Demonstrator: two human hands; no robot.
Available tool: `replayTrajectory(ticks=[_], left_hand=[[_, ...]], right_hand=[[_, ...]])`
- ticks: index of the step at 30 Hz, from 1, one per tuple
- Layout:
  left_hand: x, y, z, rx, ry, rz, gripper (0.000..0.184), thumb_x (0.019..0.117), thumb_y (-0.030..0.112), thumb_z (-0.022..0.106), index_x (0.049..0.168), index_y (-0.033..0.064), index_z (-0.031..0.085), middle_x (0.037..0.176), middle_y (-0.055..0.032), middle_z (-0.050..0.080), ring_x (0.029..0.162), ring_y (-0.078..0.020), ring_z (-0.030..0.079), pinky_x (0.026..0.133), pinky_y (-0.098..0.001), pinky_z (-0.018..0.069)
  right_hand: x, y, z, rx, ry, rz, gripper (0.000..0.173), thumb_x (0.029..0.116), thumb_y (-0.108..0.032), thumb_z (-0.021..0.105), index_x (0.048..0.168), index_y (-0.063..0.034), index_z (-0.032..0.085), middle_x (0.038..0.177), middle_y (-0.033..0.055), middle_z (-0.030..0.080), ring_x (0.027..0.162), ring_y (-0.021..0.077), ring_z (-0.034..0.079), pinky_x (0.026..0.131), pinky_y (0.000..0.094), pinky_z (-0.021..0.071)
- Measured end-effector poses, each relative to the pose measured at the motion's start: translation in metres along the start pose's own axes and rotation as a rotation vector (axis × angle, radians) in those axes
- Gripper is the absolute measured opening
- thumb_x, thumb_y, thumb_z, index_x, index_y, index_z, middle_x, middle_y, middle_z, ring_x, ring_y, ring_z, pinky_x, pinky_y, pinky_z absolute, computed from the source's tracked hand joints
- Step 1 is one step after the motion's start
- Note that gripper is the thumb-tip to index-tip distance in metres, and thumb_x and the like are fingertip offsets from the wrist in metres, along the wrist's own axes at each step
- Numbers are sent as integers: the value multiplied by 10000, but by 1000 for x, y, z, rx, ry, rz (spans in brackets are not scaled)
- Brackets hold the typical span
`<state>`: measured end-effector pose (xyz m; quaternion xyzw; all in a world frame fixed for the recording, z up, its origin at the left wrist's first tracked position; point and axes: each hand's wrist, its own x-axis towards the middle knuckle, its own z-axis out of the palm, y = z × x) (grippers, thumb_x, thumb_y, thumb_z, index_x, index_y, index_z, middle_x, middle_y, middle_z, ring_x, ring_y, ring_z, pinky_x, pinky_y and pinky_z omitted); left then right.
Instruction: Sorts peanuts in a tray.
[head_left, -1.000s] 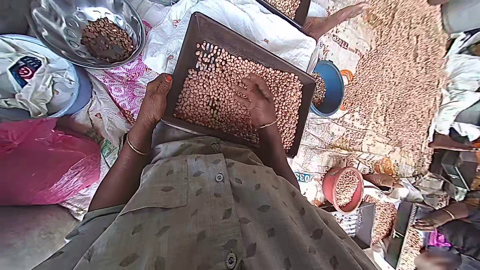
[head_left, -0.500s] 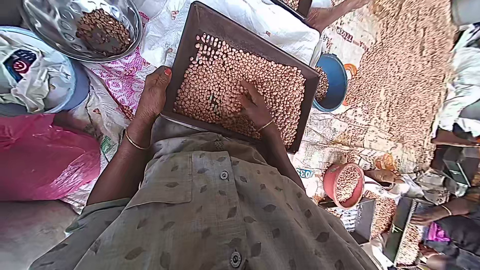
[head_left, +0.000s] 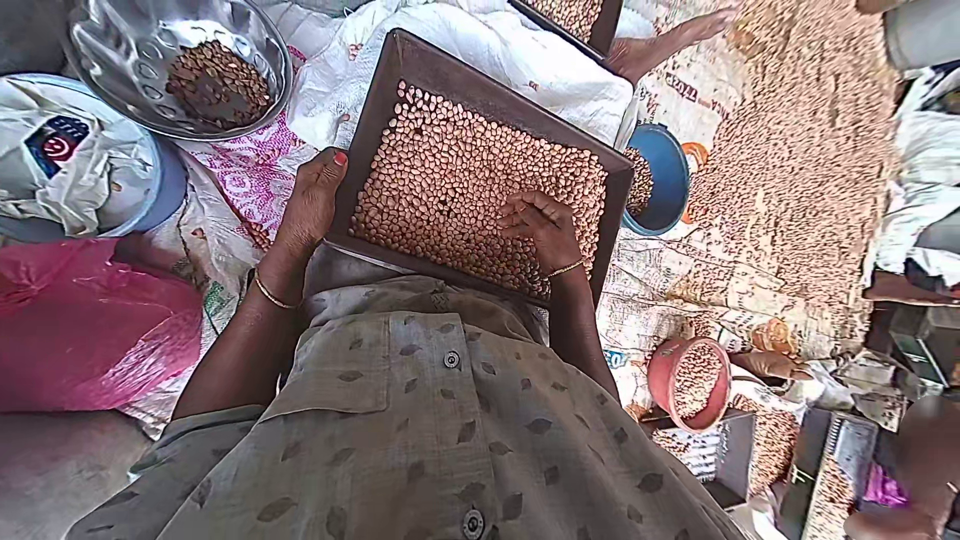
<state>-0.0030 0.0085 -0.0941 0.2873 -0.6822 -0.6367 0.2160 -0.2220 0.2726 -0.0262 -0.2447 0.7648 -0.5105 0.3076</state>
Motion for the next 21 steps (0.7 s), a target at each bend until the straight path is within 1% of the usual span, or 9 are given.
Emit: replayTrajectory(ticks=[2,4,7,9,10,11,13,16,21], left_hand=[[0,-1,1,9,5,6,354,1109,314,338,1070,103,619,884,92,599,829,84,600,803,-167,526],[-1,-1,0,16,8,3,372,1112,322,340,1091,90,629,907,73,609,846,68,602,823,-190,522],[-2,1,0,7,9,-2,375,1114,319,333,1099,94,632,911,81,619,847,73,607,821,-182,529],[-2,3,1,2,9,-3,370,1114,315,330,1087,96,627,897,86,609,831,77,602,808,-175,523],[-2,3,1,3,5,-3,367,1115,310,326,1086,92,620,898,84,605,832,76,600,809,-174,520],[-2,2,1,1,2,-7,373,1117,305,326,1102,80,623,911,72,615,841,68,606,817,-180,525],[-2,0,0,-6,-3,-12,387,1118,294,323,1132,57,629,941,42,628,863,47,610,835,-200,524],[-1,0,0,-18,-1,-17,379,1118,292,321,1121,65,625,932,44,625,859,45,614,832,-203,528],[-1,0,1,-35,-9,-4,365,1116,286,325,1099,78,624,917,62,622,852,54,613,824,-192,529]], right_hand=[[8,-9,13,-35,-45,-36,243,1055,-63,436,1152,44,632,1024,99,723,842,149,737,748,321,639],[21,-23,36,-101,-135,-116,245,1055,-48,448,1156,65,641,1060,134,708,882,158,736,780,326,639],[48,-35,76,-257,-272,-326,249,1038,-15,466,1140,59,681,1103,171,699,939,181,713,839,335,612],[66,-39,102,-391,-306,-458,248,1000,31,499,1125,50,713,1105,188,708,998,228,695,897,352,570],[74,-38,113,-479,-312,-501,256,973,47,526,1129,41,728,1119,200,713,1052,272,688,951,385,548],[80,-34,123,-575,-314,-524,262,954,47,559,1147,28,736,1138,209,712,1096,312,675,991,419,529],[88,-24,137,-724,-286,-541,273,943,8,619,1188,-11,738,1174,220,679,1150,366,636,1017,464,512],[89,-17,143,-821,-237,-575,253,952,-44,653,1188,-16,739,1219,243,672,1216,421,610,1082,502,472],[90,-14,143,-855,-226,-595,213,969,-72,646,1140,16,738,1211,230,678,1191,416,616,1044,486,494]])
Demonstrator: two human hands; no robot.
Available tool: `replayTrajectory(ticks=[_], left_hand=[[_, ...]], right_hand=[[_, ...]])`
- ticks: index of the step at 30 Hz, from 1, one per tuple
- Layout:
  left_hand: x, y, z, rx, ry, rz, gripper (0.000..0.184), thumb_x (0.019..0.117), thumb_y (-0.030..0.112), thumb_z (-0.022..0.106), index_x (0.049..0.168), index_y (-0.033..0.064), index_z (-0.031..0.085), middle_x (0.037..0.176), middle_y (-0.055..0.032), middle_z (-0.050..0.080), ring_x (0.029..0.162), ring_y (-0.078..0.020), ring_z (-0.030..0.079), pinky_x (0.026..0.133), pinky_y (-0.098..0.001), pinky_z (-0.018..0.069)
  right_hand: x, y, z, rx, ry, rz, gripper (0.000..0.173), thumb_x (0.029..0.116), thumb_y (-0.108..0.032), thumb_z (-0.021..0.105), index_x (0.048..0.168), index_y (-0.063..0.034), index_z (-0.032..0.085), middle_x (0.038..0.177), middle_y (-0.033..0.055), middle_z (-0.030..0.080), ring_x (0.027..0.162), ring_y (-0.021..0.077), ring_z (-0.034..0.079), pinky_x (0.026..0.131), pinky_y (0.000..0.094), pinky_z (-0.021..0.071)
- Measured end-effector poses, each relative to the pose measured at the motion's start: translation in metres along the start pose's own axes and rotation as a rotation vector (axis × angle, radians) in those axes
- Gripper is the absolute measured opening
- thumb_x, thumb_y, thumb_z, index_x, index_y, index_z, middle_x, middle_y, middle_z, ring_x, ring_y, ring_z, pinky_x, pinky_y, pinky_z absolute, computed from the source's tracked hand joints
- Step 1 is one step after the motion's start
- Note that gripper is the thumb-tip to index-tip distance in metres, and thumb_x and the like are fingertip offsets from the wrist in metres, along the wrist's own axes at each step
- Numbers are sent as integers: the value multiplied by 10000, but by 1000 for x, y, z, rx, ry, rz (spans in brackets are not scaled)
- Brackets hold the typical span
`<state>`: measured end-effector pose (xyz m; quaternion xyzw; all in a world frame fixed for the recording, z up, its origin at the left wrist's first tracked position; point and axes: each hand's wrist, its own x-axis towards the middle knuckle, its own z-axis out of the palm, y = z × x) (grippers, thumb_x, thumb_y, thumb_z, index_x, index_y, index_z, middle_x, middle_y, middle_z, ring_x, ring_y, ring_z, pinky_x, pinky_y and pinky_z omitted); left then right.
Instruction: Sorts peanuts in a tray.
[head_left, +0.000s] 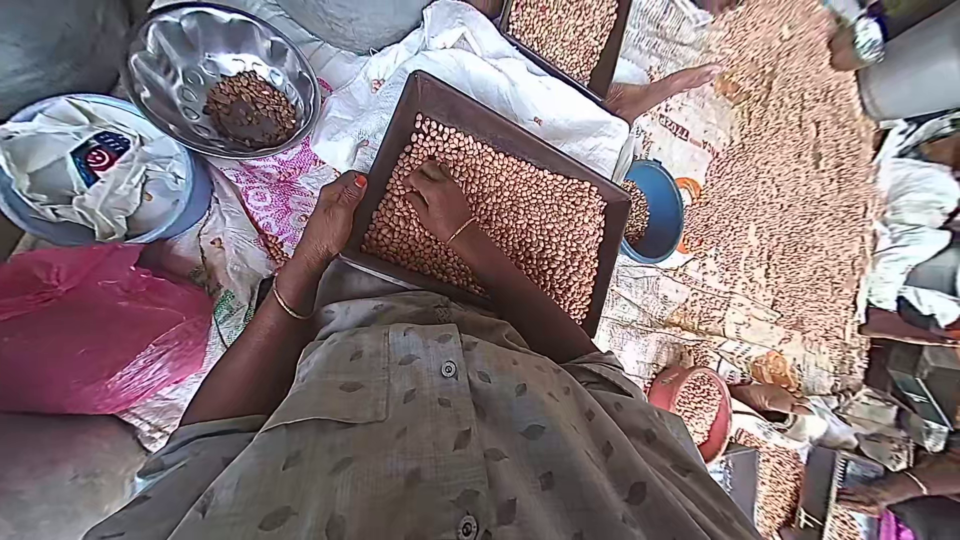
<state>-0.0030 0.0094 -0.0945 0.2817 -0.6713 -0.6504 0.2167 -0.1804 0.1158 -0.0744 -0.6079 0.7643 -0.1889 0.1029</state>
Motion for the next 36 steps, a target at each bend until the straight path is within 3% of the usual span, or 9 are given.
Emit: replayTrajectory(ticks=[4,8,14,16,20,24,27,31,36], left_hand=[[0,-6,-2,23,-3,21,398,1112,304,316,1099,59,630,917,26,625,844,26,613,823,-221,528],[1,-5,-1,28,-3,15,402,1115,307,319,1129,49,627,928,25,629,841,35,614,817,-208,533],[1,-6,-3,45,3,35,386,1114,313,335,1106,69,633,917,44,617,834,53,604,809,-190,525],[1,-6,-4,42,1,38,377,1115,317,334,1103,80,627,910,61,609,826,67,599,802,-178,525],[1,-6,-2,42,2,17,371,1110,320,334,1099,87,622,903,80,600,821,82,594,796,-169,523],[2,-5,-3,67,7,21,360,1111,314,331,1089,90,611,887,93,586,804,93,587,783,-153,518],[3,-4,-3,76,8,19,351,1110,318,335,1081,110,615,887,111,586,814,106,585,786,-146,515],[1,-1,-1,77,16,10,365,1108,336,334,1088,107,617,895,105,586,826,102,586,798,-150,511],[-2,-2,-2,40,31,24,353,1110,324,343,1064,114,623,875,103,601,822,87,602,798,-160,526]], right_hand=[[-3,-8,-2,-80,-52,-31,185,998,-71,602,1091,41,717,1210,220,693,1228,402,623,1096,486,467],[-15,-16,-25,-134,-62,-191,183,1002,-83,602,1072,14,741,1114,185,725,1097,363,691,900,467,576],[-9,46,-160,281,562,192,434,1074,-128,479,1444,94,438,1151,134,684,829,174,725,696,335,638],[-40,45,-177,245,427,332,302,1091,-173,428,1196,38,617,921,75,717,718,150,723,637,339,634],[-110,33,-148,69,-289,557,322,1074,-234,496,1016,19,685,809,171,695,706,310,701,706,536,580],[-146,15,-108,66,-516,594,387,1067,-279,551,1324,6,599,945,240,702,866,422,699,816,621,537],[-140,1,-77,297,-349,539,559,1056,-249,560,1545,-31,401,1005,219,707,811,349,694,791,542,562],[-108,-8,-39,941,2,504,626,1042,-99,540,1595,-13,261,1466,258,505,1155,281,668,948,419,589],[-102,24,-69,1006,373,596,479,1051,-50,462,1516,13,366,1380,198,560,1085,282,708,873,429,639]])
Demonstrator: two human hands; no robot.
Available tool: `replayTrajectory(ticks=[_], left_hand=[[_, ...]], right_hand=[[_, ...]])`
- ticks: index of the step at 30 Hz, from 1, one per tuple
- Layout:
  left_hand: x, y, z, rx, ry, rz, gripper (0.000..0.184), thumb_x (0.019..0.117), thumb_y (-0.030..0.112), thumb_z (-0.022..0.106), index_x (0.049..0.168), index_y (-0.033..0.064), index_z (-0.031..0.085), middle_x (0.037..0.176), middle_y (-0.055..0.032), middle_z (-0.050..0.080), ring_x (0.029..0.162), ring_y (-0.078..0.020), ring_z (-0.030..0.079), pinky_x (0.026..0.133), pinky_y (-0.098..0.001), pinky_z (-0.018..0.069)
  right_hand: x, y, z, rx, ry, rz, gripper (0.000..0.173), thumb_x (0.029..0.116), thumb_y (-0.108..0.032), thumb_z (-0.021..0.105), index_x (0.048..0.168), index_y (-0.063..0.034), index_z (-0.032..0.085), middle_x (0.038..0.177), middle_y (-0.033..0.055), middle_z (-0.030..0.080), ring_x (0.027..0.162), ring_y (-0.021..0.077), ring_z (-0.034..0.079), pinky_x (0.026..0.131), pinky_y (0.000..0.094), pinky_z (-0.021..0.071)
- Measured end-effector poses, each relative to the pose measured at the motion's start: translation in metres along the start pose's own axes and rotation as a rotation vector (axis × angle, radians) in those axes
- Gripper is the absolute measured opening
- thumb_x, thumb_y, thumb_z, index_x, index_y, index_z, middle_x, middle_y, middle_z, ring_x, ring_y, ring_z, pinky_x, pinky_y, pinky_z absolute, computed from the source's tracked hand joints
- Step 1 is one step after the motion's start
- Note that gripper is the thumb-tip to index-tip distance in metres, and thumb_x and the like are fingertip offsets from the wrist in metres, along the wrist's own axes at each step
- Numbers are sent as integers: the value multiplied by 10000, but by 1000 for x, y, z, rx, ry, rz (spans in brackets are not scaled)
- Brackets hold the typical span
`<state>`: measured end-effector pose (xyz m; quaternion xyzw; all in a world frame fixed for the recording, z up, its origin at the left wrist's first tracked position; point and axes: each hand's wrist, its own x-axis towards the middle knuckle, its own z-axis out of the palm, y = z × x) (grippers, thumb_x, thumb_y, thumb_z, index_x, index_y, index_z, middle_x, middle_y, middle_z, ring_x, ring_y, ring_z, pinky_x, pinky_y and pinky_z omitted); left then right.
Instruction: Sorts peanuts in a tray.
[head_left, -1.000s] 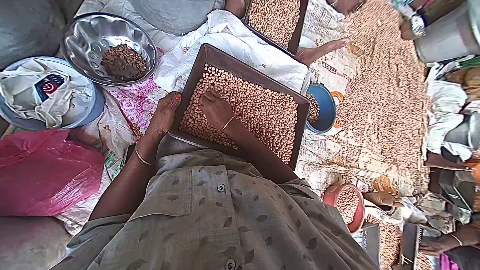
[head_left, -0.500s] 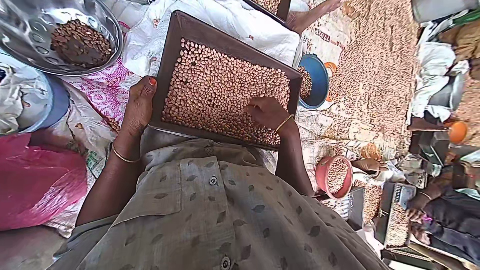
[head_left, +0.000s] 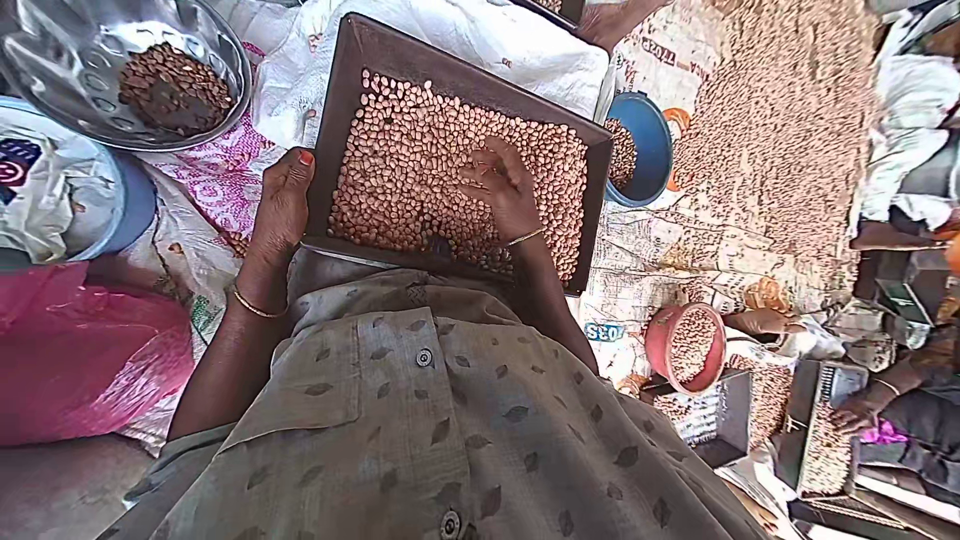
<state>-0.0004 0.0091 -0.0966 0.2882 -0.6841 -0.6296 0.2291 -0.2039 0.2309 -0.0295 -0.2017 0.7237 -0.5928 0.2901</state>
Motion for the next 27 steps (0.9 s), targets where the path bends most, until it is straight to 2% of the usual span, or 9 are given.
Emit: replayTrajectory(ticks=[5,10,12,14,17,20,23,25,27], left_hand=[[2,1,1,-11,-13,-14,328,1111,310,344,1050,130,611,859,115,587,795,86,594,774,-155,522],[2,0,1,-23,-17,4,323,1111,294,339,1053,126,608,866,119,591,804,87,599,780,-154,526],[3,-2,1,-23,-18,18,332,1110,294,341,1049,116,615,869,109,601,806,80,604,784,-161,529],[3,-2,0,-14,-19,21,353,1110,302,336,1061,97,619,879,90,603,814,70,604,794,-175,529],[3,-2,-1,-14,-12,18,352,1111,310,337,1041,113,620,858,98,606,797,72,610,776,-170,535],[2,-4,-1,-26,-16,1,353,1110,317,342,1056,112,625,874,91,608,809,68,610,784,-174,535],[2,-2,0,32,-7,3,373,1111,328,338,1086,92,625,892,79,607,812,84,599,792,-159,525],[2,0,-3,172,-8,75,434,1113,323,333,1132,7,630,989,-34,615,895,10,590,857,-216,491],[4,1,-5,357,-16,202,465,1112,292,335,1166,-65,628,1092,-200,618,1026,-196,599,944,-365,461]], right_hand=[[0,-15,-56,-514,85,159,421,1105,-139,421,1487,36,421,942,147,702,599,184,703,573,349,632],[36,-11,-28,-860,-6,234,562,1083,-232,504,1556,24,341,1094,259,689,802,324,753,761,486,644],[52,-11,2,-906,-43,156,626,1055,-255,550,1566,26,325,1261,281,649,1079,392,701,953,546,558],[64,-9,27,-726,-95,1,637,1037,-186,571,1582,25,319,1510,273,490,1369,362,531,1149,484,416],[68,-9,42,-265,-82,-142,578,1013,-44,541,1560,-4,359,1602,214,367,1178,268,672,880,410,632],[53,-22,8,-185,-29,-95,463,1054,-47,479,1510,10,425,1451,210,505,1079,272,702,820,418,646],[21,-30,-47,-567,-15,21,307,1083,-119,466,1309,36,604,1069,174,705,786,221,742,691,391,648],[-6,-35,-74,-867,-49,131,311,1089,-164,466,1242,42,642,923,187,724,693,277,730,685,469,626],[-28,-30,-90,-986,-116,160,309,1082,-160,464,1231,41,646,847,185,708,647,289,712,656,490,620]])
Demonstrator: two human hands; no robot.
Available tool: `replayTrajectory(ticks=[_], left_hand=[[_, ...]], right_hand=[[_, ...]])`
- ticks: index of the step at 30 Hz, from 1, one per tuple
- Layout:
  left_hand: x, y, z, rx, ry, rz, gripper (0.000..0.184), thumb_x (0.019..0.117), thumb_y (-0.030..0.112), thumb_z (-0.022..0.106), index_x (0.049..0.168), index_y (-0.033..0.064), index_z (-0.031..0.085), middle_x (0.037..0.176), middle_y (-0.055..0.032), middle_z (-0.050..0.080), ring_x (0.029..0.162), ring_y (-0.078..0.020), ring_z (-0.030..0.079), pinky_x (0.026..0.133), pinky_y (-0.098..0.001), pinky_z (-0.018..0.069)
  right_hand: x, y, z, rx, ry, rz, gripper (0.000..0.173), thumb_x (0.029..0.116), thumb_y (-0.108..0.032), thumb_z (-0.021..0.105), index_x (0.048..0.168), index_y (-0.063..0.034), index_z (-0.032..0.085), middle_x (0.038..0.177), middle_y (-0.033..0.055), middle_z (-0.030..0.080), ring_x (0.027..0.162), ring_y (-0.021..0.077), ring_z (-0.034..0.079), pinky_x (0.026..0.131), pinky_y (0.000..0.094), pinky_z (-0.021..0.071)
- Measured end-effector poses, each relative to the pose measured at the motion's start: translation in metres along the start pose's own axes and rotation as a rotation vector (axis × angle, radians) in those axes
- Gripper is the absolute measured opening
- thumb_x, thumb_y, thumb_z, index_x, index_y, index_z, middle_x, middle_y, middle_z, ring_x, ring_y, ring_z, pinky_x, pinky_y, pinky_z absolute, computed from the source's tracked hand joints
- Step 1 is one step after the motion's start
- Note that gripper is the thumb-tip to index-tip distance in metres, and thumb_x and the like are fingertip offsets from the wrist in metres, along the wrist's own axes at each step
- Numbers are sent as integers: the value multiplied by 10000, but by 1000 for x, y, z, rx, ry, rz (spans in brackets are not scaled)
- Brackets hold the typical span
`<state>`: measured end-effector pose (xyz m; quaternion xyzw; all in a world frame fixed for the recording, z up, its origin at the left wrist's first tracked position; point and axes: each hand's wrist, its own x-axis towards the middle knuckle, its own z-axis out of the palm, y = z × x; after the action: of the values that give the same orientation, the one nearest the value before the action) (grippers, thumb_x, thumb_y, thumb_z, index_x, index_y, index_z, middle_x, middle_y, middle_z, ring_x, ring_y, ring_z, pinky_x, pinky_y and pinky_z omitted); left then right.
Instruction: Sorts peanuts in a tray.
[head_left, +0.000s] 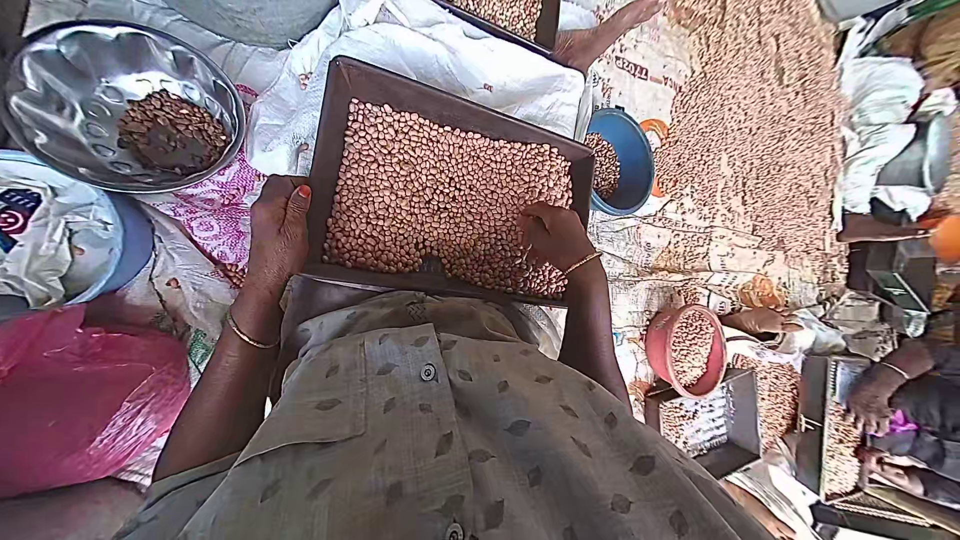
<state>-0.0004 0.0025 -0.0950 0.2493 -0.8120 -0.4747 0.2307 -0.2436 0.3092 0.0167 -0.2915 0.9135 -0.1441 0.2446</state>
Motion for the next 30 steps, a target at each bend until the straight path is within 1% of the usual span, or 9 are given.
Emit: replayTrajectory(ticks=[3,5,8,13,15,21,24,27,30], left_hand=[[3,10,-1,235,-2,84,448,1103,234,338,1193,-109,611,1172,-330,590,1117,-454,593,977,-577,449],[4,15,-1,313,-12,86,423,1094,199,343,1217,-118,595,1204,-352,572,1139,-505,579,974,-627,444],[3,14,-1,312,-3,103,432,1098,200,344,1211,-133,595,1200,-364,581,1138,-509,585,980,-623,443],[0,9,-1,266,5,94,446,1103,219,338,1199,-131,597,1184,-360,590,1130,-491,591,985,-609,441],[0,9,-1,267,8,96,446,1103,218,340,1203,-130,601,1186,-359,593,1129,-486,595,989,-603,442],[0,19,-2,318,17,60,389,1085,192,386,1302,-75,569,1247,-332,580,1141,-483,588,979,-611,445],[-2,26,-4,441,58,234,383,1060,151,444,1372,-52,534,1265,-333,576,1160,-491,578,999,-573,460],[2,38,-1,507,74,494,315,1076,102,457,1328,-38,584,1226,-331,597,1162,-513,570,985,-567,451],[10,52,5,371,-55,534,292,1054,11,429,1241,-75,636,1206,-321,598,1116,-453,604,995,-470,489]], right_hand=[[-10,-5,15,-27,-119,-68,372,1065,-170,534,1373,33,578,991,253,713,854,395,718,824,581,567],[-1,-25,44,-39,-138,-104,493,1048,-194,563,1486,17,480,1157,286,691,1014,445,702,923,610,535],[12,-65,88,124,-75,-290,535,1024,-122,570,1500,81,433,1377,298,595,1234,392,634,1073,496,489],[25,-94,97,737,-53,-563,518,1007,52,495,1518,62,412,1527,262,455,1181,281,671,956,390,593],[29,-78,77,747,62,-467,458,1028,19,476,1484,57,451,1466,242,516,1095,255,709,892,394,627],[-13,-1,7,132,94,-122,280,1073,-128,480,1167,67,657,857,184,719,675,263,733,682,452,638],[-37,16,4,15,7,-52,299,1084,-182,482,1106,50,669,818,173,720,662,275,731,682,484,626],[-47,19,9,23,3,-52,295,1084,-168,480,1132,48,674,822,171,726,674,281,731,691,494,618],[-46,17,16,35,35,-99,268,1080,-156,497,1104,44,673,812,164,728,668,283,728,683,500,614]])
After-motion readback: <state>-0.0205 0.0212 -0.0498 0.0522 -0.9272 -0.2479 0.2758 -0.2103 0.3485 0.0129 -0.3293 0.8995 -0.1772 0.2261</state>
